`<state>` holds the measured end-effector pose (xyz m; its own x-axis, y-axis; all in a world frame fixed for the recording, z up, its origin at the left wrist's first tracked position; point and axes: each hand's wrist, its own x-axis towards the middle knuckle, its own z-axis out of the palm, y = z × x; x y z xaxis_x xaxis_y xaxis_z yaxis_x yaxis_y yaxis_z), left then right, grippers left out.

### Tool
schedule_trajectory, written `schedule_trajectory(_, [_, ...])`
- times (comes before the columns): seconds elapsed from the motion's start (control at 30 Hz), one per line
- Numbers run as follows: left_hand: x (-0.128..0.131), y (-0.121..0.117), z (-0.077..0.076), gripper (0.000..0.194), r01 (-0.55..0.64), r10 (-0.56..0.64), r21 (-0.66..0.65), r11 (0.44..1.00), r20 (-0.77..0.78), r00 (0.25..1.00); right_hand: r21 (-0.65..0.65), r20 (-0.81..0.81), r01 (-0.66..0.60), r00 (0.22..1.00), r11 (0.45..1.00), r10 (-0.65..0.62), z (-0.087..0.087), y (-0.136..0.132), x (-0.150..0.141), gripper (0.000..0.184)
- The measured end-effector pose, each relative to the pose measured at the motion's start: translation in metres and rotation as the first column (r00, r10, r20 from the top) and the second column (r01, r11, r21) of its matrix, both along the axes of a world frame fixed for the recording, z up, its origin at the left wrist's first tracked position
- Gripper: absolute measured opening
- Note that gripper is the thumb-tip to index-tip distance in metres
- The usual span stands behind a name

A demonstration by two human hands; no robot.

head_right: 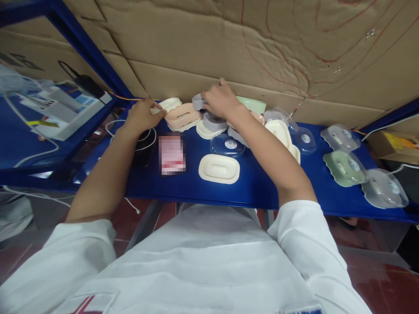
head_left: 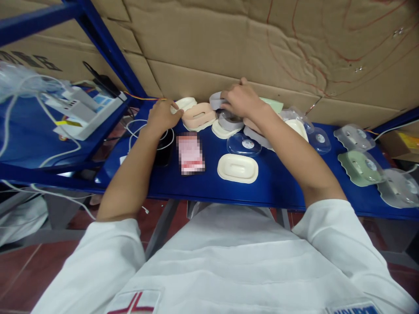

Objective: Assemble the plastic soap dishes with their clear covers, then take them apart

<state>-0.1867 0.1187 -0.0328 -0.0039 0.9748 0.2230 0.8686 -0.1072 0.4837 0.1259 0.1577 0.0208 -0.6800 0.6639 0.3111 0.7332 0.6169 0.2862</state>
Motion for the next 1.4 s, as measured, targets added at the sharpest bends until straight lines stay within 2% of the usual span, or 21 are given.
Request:
schedule_trajectory(0.07, [-0.002,0.003,-0.004,0.073,0.021,-0.021,0.001,1.000,0.013,1.000,0.017,-0.031,-0.030,0.999,0.999,0.030,0.004,-0.006,0.006,0.054])
schedule_trajectory(0.17, [-0.002,0.002,-0.004,0.072,0.016,-0.016,-0.025,1.000,-0.004,1.000,0.003,-0.092,-0.046,0.995,0.999,0.047,0.017,-0.028,0.023,0.060])
schedule_trajectory(0.33, [0.003,-0.010,0.010,0.077,-0.070,0.064,-0.075,0.995,-0.080,0.995,-0.002,-0.182,-0.006,0.983,1.000,0.006,0.039,-0.073,0.067,0.067])
schedule_trajectory(0.47, [0.004,-0.020,0.018,0.083,-0.137,0.125,-0.081,0.987,-0.144,0.982,-0.022,-0.242,0.005,0.970,1.000,-0.011,0.039,-0.086,0.086,0.060])
schedule_trajectory(0.6, [0.006,-0.021,0.016,0.076,-0.146,0.126,-0.099,0.984,-0.186,0.974,-0.078,-0.263,-0.025,0.965,0.997,0.004,0.023,-0.072,0.065,0.056])
schedule_trajectory(0.73, [0.007,-0.018,0.010,0.067,-0.109,0.085,-0.117,0.987,-0.190,0.978,-0.085,-0.151,0.016,0.988,0.996,-0.029,0.003,-0.043,0.026,0.057])
schedule_trajectory(0.8, [0.006,-0.017,0.007,0.067,-0.089,0.069,-0.109,0.990,-0.174,0.982,-0.075,-0.107,0.051,0.992,0.996,-0.059,-0.005,-0.030,0.014,0.050])
schedule_trajectory(0.9, [0.005,-0.016,0.005,0.074,-0.062,0.050,-0.084,0.995,-0.141,0.989,-0.040,-0.078,0.065,0.995,0.997,-0.068,-0.009,-0.015,0.008,0.040])
schedule_trajectory(1.03, [0.007,-0.018,0.008,0.081,-0.045,0.036,-0.069,0.997,-0.130,0.991,-0.026,-0.118,0.027,0.993,0.999,-0.030,-0.005,-0.008,0.010,0.041])
schedule_trajectory(1.23, [0.014,-0.024,0.013,0.054,-0.025,0.015,-0.063,0.998,-0.148,0.989,-0.015,-0.051,0.014,0.999,1.000,-0.014,0.004,-0.022,0.005,0.044])
schedule_trajectory(1.33, [0.014,-0.024,0.011,0.058,-0.015,0.011,-0.034,0.999,-0.117,0.993,-0.033,-0.108,-0.027,0.994,0.999,0.023,0.017,-0.050,0.011,0.048])
schedule_trajectory(1.4, [0.015,-0.024,0.009,0.064,-0.006,0.006,-0.004,1.000,-0.081,0.997,-0.006,-0.162,-0.042,0.986,0.999,0.040,0.028,-0.072,0.028,0.049])
